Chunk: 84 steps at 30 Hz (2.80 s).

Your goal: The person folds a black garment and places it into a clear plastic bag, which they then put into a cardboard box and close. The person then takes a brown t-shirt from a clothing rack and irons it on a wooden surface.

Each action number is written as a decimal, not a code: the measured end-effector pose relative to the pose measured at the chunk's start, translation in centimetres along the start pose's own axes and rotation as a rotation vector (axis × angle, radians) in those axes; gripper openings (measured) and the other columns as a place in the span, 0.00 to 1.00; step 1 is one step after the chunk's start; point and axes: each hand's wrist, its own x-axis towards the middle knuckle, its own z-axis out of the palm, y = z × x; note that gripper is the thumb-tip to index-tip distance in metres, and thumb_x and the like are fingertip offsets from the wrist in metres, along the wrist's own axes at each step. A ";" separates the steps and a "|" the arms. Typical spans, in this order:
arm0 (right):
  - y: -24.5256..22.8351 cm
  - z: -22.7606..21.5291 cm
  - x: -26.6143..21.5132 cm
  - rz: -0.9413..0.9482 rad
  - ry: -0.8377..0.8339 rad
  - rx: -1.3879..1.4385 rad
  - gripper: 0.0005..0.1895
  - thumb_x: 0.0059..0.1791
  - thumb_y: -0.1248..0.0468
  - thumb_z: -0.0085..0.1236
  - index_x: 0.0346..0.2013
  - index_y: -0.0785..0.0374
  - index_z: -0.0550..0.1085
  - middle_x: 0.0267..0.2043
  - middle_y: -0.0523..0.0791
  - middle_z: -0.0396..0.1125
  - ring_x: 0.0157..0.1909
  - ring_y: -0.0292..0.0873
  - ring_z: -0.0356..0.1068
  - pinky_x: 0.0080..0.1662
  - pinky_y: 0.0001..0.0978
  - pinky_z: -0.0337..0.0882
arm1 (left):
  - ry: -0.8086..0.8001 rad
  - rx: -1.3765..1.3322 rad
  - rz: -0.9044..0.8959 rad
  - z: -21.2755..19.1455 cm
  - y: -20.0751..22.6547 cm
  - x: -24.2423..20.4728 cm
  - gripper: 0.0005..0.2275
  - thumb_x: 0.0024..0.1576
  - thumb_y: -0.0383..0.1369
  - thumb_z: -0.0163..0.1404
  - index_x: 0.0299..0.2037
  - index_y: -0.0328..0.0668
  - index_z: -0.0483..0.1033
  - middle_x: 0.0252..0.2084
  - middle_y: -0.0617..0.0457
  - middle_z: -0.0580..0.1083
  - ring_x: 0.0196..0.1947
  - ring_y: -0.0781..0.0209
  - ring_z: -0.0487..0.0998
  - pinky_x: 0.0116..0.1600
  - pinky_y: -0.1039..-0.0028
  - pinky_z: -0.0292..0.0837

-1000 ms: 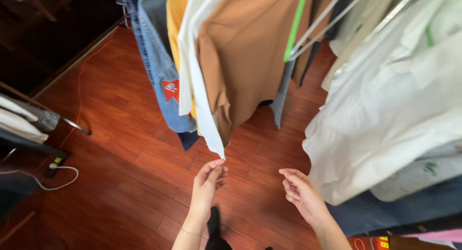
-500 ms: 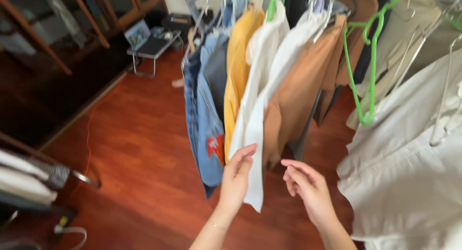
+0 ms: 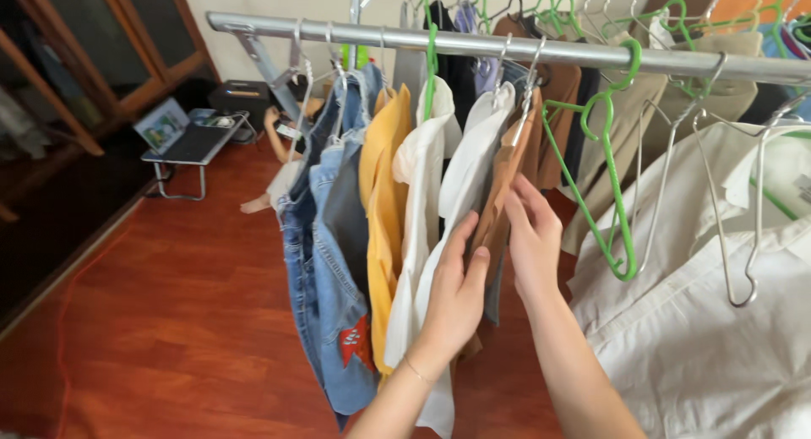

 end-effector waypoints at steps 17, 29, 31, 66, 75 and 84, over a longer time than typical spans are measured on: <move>0.7 1.9 13.2 0.200 0.010 0.247 0.11 0.53 0.63 0.61 0.47 0.62 0.84 0.31 0.38 0.72 0.26 0.28 0.62 0.28 0.18 0.59 | -0.081 -0.197 -0.159 0.3 -4.9 10.0 0.17 0.68 0.39 0.42 0.61 0.44 0.77 0.62 0.54 0.79 0.66 0.64 0.77 0.70 0.73 0.68; -3.0 2.0 5.9 0.166 0.130 0.101 0.14 0.50 0.69 0.58 0.48 0.69 0.82 0.24 0.41 0.66 0.29 0.37 0.76 0.36 0.28 0.80 | -0.293 -0.218 0.163 0.0 -5.7 12.8 0.11 0.71 0.39 0.45 0.52 0.42 0.77 0.50 0.48 0.76 0.56 0.48 0.77 0.60 0.60 0.74; -1.6 2.5 4.0 0.190 0.172 0.074 0.14 0.50 0.68 0.58 0.49 0.68 0.83 0.24 0.40 0.65 0.28 0.33 0.73 0.35 0.24 0.76 | -0.345 -0.146 0.225 -0.7 -7.3 12.4 0.10 0.71 0.38 0.47 0.42 0.45 0.78 0.39 0.53 0.76 0.44 0.52 0.80 0.49 0.65 0.79; 1.9 2.2 2.9 0.798 -0.150 -0.585 0.24 0.59 0.66 0.54 0.19 0.66 0.64 0.14 0.46 0.57 0.14 0.42 0.53 0.24 0.35 0.62 | -0.940 0.236 -0.098 -3.0 -19.2 6.0 0.20 0.72 0.44 0.42 0.27 0.43 0.67 0.24 0.51 0.70 0.28 0.51 0.74 0.37 0.58 0.62; -4.1 -3.4 -4.8 0.801 0.034 -0.276 0.13 0.57 0.64 0.55 0.44 0.71 0.83 0.15 0.40 0.49 0.14 0.34 0.44 0.16 0.27 0.47 | -0.737 0.159 -0.226 1.4 -25.8 7.6 0.21 0.69 0.46 0.45 0.25 0.44 0.66 0.24 0.50 0.74 0.31 0.54 0.75 0.43 0.60 0.65; -4.4 -0.6 -7.5 0.541 0.160 -0.371 0.26 0.61 0.55 0.54 0.22 0.60 0.62 0.13 0.40 0.49 0.12 0.36 0.45 0.18 0.28 0.53 | -0.662 0.060 -0.374 3.6 -22.0 7.7 0.19 0.68 0.45 0.45 0.28 0.43 0.76 0.26 0.56 0.75 0.33 0.60 0.73 0.47 0.69 0.68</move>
